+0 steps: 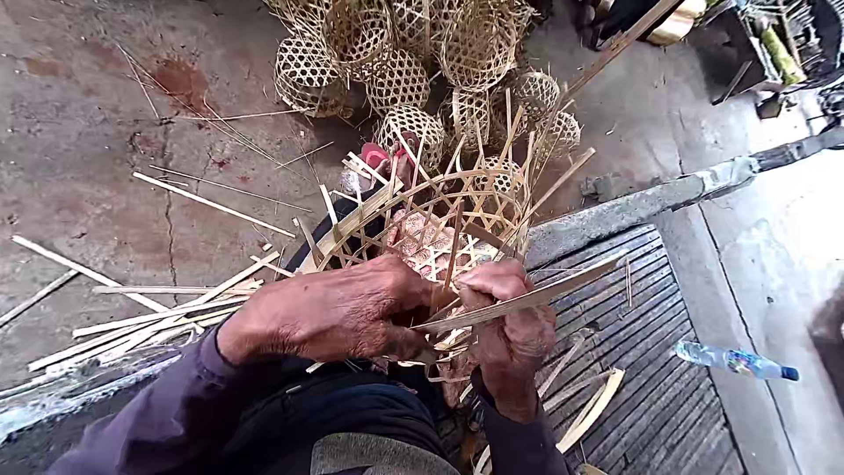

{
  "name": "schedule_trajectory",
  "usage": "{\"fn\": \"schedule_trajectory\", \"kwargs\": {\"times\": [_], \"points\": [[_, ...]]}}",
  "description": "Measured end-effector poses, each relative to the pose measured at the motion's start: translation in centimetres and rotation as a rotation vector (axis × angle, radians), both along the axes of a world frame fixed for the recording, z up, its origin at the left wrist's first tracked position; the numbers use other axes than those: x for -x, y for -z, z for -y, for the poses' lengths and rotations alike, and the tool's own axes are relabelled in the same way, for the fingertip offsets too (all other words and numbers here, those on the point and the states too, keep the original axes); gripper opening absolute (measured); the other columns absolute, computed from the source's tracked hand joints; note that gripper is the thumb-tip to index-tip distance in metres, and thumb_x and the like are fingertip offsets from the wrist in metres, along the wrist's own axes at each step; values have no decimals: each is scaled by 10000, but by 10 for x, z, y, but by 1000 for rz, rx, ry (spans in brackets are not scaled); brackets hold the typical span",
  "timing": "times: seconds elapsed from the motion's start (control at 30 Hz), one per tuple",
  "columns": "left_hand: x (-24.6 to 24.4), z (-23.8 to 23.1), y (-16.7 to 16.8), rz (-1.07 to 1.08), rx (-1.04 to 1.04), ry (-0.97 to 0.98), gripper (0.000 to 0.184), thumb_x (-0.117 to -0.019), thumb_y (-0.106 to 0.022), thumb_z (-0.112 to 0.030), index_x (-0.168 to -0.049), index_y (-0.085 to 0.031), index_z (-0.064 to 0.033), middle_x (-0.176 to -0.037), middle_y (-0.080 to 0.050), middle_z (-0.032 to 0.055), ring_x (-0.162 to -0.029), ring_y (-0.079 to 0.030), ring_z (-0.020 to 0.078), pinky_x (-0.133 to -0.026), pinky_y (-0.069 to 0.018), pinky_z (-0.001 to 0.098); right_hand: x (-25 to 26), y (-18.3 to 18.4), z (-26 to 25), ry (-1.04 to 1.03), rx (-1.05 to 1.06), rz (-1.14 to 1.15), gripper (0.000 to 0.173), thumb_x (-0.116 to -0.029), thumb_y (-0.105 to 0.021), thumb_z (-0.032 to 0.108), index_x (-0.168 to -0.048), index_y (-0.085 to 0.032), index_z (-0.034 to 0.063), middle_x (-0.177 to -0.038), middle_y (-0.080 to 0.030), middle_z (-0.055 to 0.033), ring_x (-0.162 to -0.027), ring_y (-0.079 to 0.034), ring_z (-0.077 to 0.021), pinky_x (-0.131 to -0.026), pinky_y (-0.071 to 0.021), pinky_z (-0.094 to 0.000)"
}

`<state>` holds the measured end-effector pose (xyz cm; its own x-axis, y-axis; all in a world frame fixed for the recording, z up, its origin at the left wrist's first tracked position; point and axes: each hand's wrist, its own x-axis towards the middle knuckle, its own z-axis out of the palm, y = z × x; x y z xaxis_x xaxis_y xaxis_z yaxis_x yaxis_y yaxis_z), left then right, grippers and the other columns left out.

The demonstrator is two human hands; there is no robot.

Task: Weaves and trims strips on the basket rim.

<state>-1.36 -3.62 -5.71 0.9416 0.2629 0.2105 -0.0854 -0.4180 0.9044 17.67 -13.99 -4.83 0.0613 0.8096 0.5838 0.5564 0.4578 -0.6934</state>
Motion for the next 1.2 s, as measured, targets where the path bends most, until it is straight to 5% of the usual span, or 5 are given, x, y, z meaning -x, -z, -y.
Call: {"fn": "schedule_trajectory", "kwargs": {"times": [0.17,0.4,0.63,0.97,1.2], "points": [[-4,24,4,-27,-336,-231,253,-989,-547,-370,-1004,-656,-141,-683,-529,-56,-608,-531,45,-533,-435,210,2,6,-9,102,92,-26,153,-1031,-606,154,-1157,-641,75,-954,-678,14,-819,-646,7,-750,-563,-169],[0,15,-2,28,-402,-236,294,-1011,-511,-391,-1022,-683,-153,-727,-593,-87,-677,-574,-6,-586,-459,163,-14,-21,-12,-188,97,97,309,-1038,-583,158,-1336,-640,95,-1308,-611,-25,-1180,-592,-60,-1006,-513,-228],[1,27,-6,32,-478,-273,357,-1033,-475,-393,-1157,-676,-125,-737,-583,-37,-649,-566,66,-559,-448,210,-24,-41,-9,-357,300,134,350,-1031,-599,215,-1370,-622,135,-1357,-578,-11,-1077,-604,-3,-953,-518,-174],[3,23,-10,82,-323,-243,370,-999,-548,-414,-1152,-701,-114,-786,-632,-112,-725,-571,-68,-638,-464,111,-12,-39,-1,-355,78,-255,122,-1014,-613,122,-1044,-731,129,-1296,-625,15,-1079,-647,-62,-890,-582,-223],[0,10,-9,143,-176,-274,138,-941,-584,-195,-901,-687,-112,-631,-587,-123,-555,-549,-78,-501,-469,103,1,-6,34,-139,157,-705,209,-1045,-580,198,-1024,-752,81,-981,-711,-34,-733,-670,-67,-626,-582,-207]]}}
